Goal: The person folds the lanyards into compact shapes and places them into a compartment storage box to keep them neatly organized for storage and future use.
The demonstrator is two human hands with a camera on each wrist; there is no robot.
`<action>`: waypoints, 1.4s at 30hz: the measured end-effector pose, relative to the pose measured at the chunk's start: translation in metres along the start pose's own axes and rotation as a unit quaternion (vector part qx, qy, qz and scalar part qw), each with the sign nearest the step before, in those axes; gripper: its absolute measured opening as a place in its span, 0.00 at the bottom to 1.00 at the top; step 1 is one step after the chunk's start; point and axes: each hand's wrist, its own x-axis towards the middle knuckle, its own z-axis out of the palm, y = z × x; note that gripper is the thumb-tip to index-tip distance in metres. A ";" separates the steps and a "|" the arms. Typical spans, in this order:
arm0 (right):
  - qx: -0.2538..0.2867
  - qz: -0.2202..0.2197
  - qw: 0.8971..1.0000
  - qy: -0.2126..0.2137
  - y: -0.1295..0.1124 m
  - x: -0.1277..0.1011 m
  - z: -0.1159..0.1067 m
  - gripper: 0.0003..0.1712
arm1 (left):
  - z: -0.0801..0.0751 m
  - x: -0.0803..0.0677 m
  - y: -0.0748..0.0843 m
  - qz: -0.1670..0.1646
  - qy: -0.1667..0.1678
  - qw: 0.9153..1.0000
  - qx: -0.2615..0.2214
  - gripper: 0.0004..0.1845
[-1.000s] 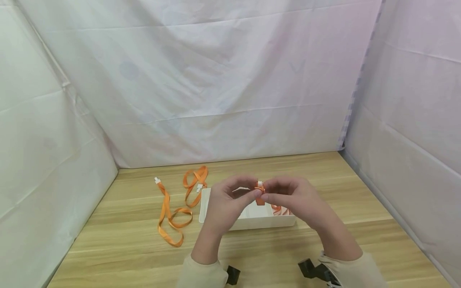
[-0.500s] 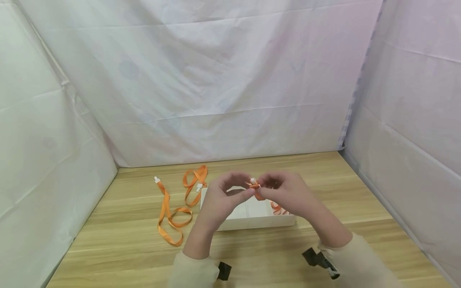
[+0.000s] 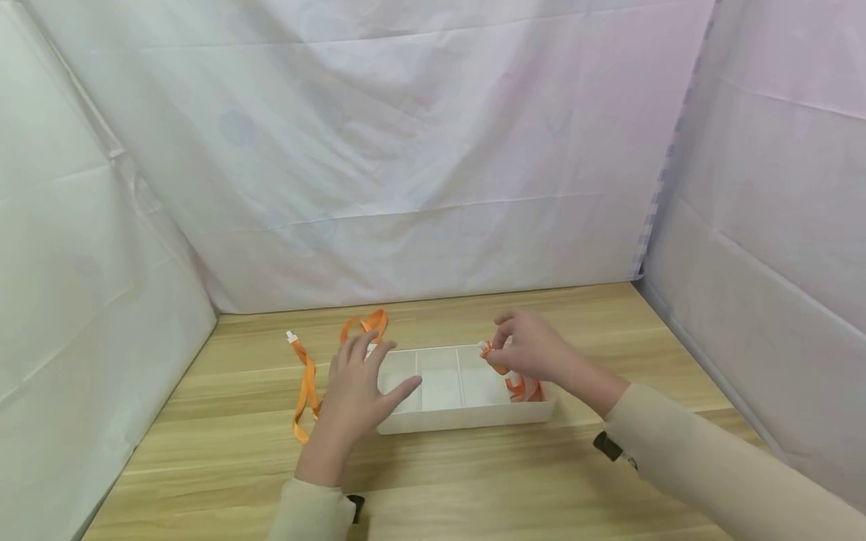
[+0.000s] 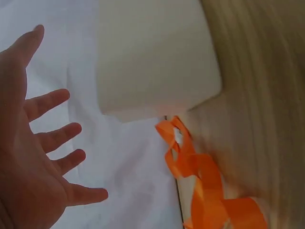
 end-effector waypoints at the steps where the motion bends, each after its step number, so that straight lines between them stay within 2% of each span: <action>1: -0.010 0.000 1.000 0.001 0.002 0.004 0.004 0.12 | 0.003 0.000 -0.005 -0.012 -0.021 0.999 0.022 0.45; 4: -0.038 0.003 0.999 -0.005 0.005 0.012 0.015 0.19 | 0.014 0.001 -0.018 -0.044 -0.080 0.993 0.072 0.57; 6: -0.063 0.009 0.998 -0.012 0.006 0.016 0.024 0.22 | 0.019 0.002 -0.023 -0.063 -0.109 0.988 0.085 0.62; 11: -0.130 0.030 0.990 -0.035 0.008 0.021 0.044 0.22 | 0.027 0.004 -0.029 -0.091 -0.138 0.982 0.088 0.67; 13: -0.172 0.039 0.983 -0.044 0.009 0.021 0.051 0.22 | 0.028 0.005 -0.030 -0.094 -0.141 0.982 0.083 0.68; 18: -0.288 0.046 0.955 -0.056 0.011 0.023 0.066 0.22 | 0.030 0.007 -0.029 -0.098 -0.148 0.981 0.080 0.68; 21: -0.294 0.038 0.954 -0.050 0.013 0.026 0.074 0.22 | 0.030 0.008 -0.030 -0.101 -0.150 0.980 0.082 0.67; 25: -0.271 0.031 0.961 -0.043 0.012 0.029 0.079 0.21 | 0.029 0.007 -0.030 -0.104 -0.151 0.980 0.078 0.67; 30: -0.272 0.028 0.961 -0.039 0.012 0.029 0.080 0.20 | 0.029 0.007 -0.029 -0.106 -0.152 0.980 0.072 0.67; 39: -0.309 0.030 0.949 -0.063 0.011 0.025 0.070 0.23 | 0.029 0.008 -0.028 -0.108 -0.157 0.979 0.065 0.66; 42: -0.299 0.030 0.951 -0.073 0.009 0.024 0.065 0.25 | 0.027 0.008 -0.029 -0.102 -0.163 0.979 0.062 0.66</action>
